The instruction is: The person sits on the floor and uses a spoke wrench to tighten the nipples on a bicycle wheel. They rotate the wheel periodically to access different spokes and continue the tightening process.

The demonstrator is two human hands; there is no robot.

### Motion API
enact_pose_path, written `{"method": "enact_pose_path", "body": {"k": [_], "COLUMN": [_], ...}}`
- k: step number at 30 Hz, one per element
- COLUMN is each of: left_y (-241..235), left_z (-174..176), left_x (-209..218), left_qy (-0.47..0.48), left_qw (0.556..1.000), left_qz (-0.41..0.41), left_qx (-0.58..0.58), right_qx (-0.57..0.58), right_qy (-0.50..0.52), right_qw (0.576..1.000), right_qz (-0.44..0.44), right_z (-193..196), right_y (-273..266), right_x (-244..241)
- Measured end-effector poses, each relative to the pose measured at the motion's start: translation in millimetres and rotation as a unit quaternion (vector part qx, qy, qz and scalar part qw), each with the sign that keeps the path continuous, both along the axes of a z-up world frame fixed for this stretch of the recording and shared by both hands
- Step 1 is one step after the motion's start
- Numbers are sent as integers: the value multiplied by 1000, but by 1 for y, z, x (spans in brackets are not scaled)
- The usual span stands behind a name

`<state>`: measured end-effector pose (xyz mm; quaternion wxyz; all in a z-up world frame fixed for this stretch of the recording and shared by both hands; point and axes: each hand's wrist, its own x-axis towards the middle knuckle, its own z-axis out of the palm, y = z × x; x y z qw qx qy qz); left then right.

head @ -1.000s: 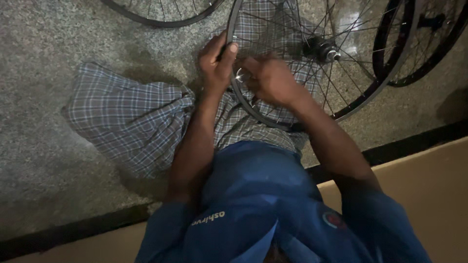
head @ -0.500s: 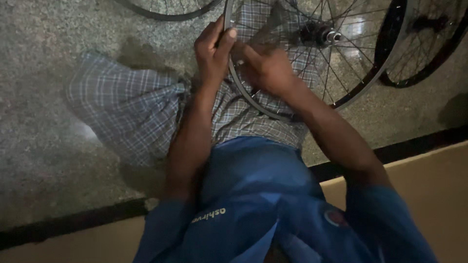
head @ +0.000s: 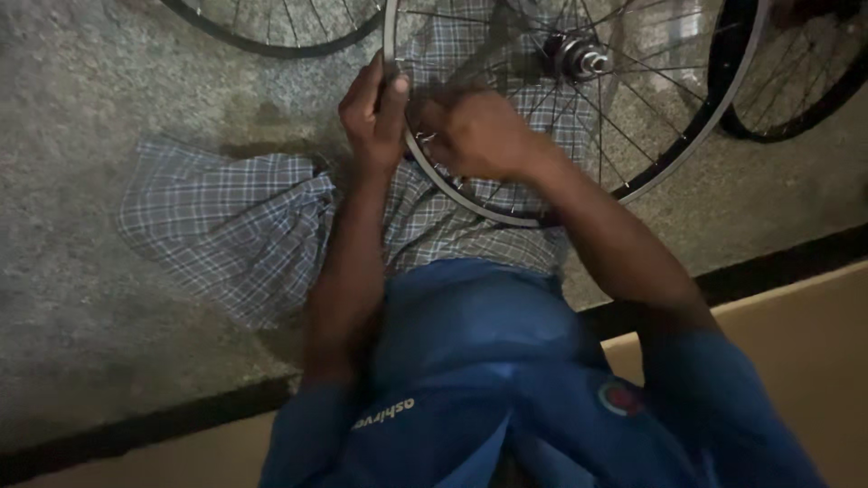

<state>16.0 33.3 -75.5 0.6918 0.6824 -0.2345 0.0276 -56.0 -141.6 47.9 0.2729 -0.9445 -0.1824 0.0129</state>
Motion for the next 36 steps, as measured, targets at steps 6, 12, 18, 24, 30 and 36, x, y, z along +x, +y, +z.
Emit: {"method": "enact_pose_path", "body": {"k": [6, 12, 18, 24, 30, 36], "left_y": [-5, -6, -9, -11, -8, -2], "left_z": [4, 24, 24, 15, 16, 16], "left_x": [6, 2, 0, -3, -13, -11], "left_qy": [34, 41, 40, 94, 125, 88], "left_qw": [999, 999, 999, 993, 990, 995], "left_qz": [-8, -17, -7, -56, -52, -33], "left_qx": [2, -11, -27, -42, -49, 14], "right_qx": [53, 25, -6, -36, -37, -59], "right_qy": [75, 5, 9, -77, -168, -149], "right_qw": [996, 999, 999, 992, 981, 986], "right_qz": [-15, -43, -53, -94, -86, 53], "right_z": [6, 5, -2, -29, -30, 13], "right_y": [5, 9, 8, 13, 17, 4], "right_x": [4, -3, -5, -8, 1, -14]}}
